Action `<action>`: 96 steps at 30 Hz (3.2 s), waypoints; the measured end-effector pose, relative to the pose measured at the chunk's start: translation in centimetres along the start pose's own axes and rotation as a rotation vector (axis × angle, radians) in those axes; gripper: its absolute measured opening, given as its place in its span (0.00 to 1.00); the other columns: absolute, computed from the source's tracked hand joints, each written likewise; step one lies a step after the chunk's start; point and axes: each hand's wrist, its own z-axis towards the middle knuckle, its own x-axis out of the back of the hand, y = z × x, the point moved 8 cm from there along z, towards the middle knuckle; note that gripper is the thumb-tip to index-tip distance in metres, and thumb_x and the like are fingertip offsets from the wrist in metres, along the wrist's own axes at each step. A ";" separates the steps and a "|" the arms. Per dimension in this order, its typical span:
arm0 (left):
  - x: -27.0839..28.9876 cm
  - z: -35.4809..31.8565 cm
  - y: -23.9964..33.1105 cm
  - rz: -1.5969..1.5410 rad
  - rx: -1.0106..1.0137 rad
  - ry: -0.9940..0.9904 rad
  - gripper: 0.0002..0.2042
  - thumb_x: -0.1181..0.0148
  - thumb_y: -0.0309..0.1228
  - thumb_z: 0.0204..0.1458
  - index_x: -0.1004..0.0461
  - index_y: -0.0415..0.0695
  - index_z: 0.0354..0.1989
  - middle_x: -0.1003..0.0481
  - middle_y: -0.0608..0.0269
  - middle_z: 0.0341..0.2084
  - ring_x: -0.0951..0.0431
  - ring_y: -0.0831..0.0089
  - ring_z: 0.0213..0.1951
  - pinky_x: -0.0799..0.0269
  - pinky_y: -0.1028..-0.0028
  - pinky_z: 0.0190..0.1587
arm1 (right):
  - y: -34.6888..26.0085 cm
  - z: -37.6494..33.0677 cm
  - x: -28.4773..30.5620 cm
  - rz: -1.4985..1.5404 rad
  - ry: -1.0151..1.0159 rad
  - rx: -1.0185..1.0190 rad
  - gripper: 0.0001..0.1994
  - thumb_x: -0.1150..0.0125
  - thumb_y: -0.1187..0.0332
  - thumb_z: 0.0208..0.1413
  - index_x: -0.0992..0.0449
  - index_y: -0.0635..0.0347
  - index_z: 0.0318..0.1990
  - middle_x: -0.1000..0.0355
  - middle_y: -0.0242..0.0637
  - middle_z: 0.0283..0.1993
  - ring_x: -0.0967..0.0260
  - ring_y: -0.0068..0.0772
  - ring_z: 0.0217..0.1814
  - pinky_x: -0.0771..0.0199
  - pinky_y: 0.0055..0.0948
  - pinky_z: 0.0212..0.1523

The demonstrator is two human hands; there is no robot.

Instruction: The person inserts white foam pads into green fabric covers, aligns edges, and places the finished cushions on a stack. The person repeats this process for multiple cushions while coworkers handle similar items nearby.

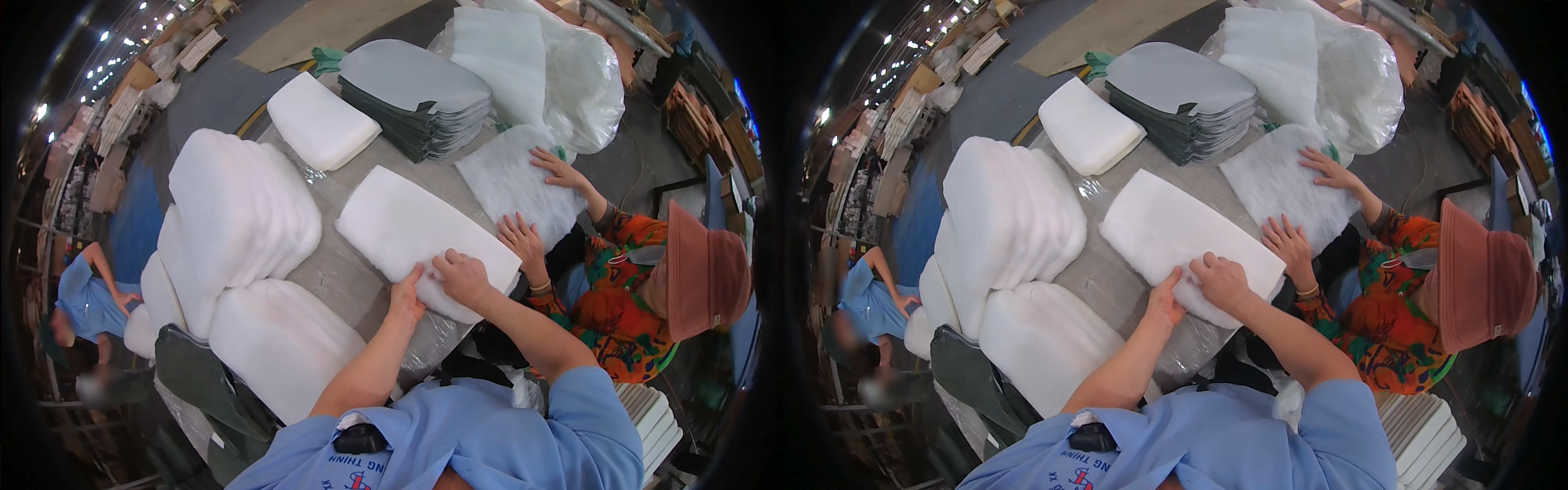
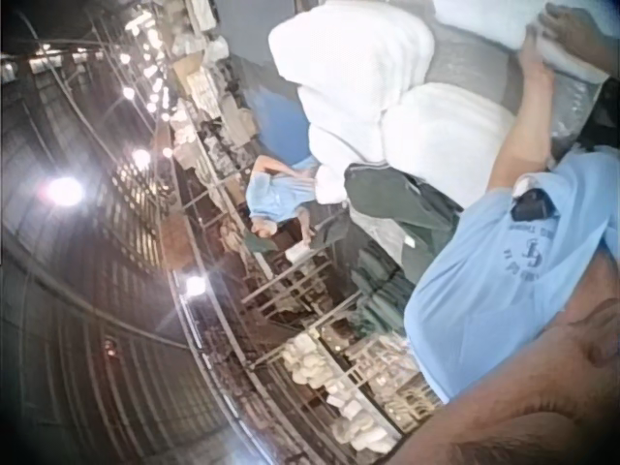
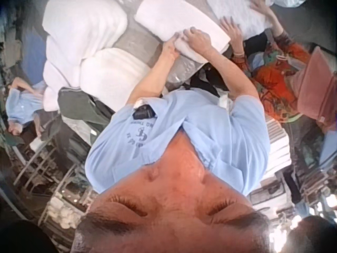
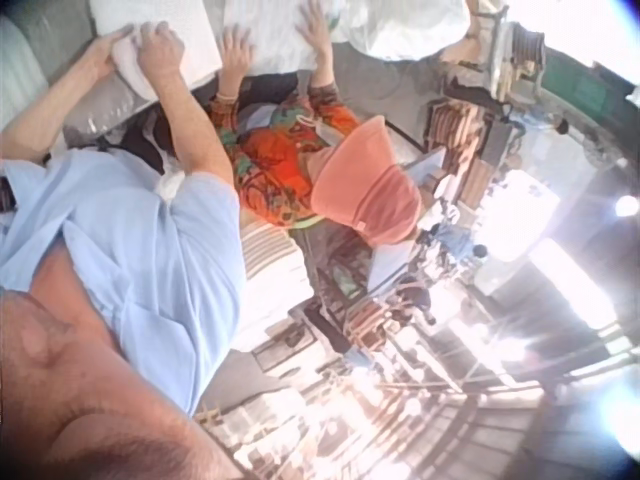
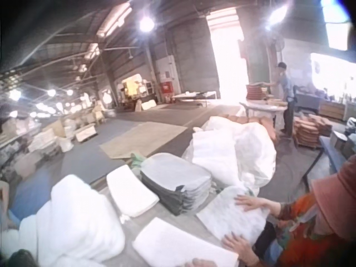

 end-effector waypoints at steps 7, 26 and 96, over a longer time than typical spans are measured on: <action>-1.5 -1.2 0.3 0.041 -0.003 -0.006 0.27 0.32 0.34 0.66 0.31 0.43 0.71 0.26 0.54 0.66 0.26 0.52 0.67 0.31 0.43 0.69 | 10.2 1.6 2.4 0.314 0.334 -0.711 0.14 0.38 0.72 0.58 0.27 0.59 0.51 0.21 0.56 0.50 0.22 0.68 0.47 0.23 0.56 0.44; 0.9 -0.5 1.3 0.008 0.261 -0.014 0.39 0.48 0.68 0.65 0.35 0.53 0.75 0.30 0.61 0.71 0.32 0.55 0.72 0.36 0.39 0.68 | -1.1 10.6 0.5 0.200 0.203 -0.339 0.09 0.37 0.62 0.64 0.23 0.54 0.46 0.22 0.48 0.47 0.20 0.59 0.45 0.20 0.55 0.44; -2.8 -2.8 13.1 2.006 -0.445 0.192 0.33 0.59 0.43 0.73 0.58 0.59 0.85 0.64 0.76 0.85 0.66 0.50 0.84 0.73 0.45 0.83 | -3.8 7.3 0.5 -0.108 -0.451 0.489 0.08 0.33 0.70 0.58 0.21 0.53 0.45 0.25 0.34 0.49 0.25 0.44 0.54 0.20 0.42 0.51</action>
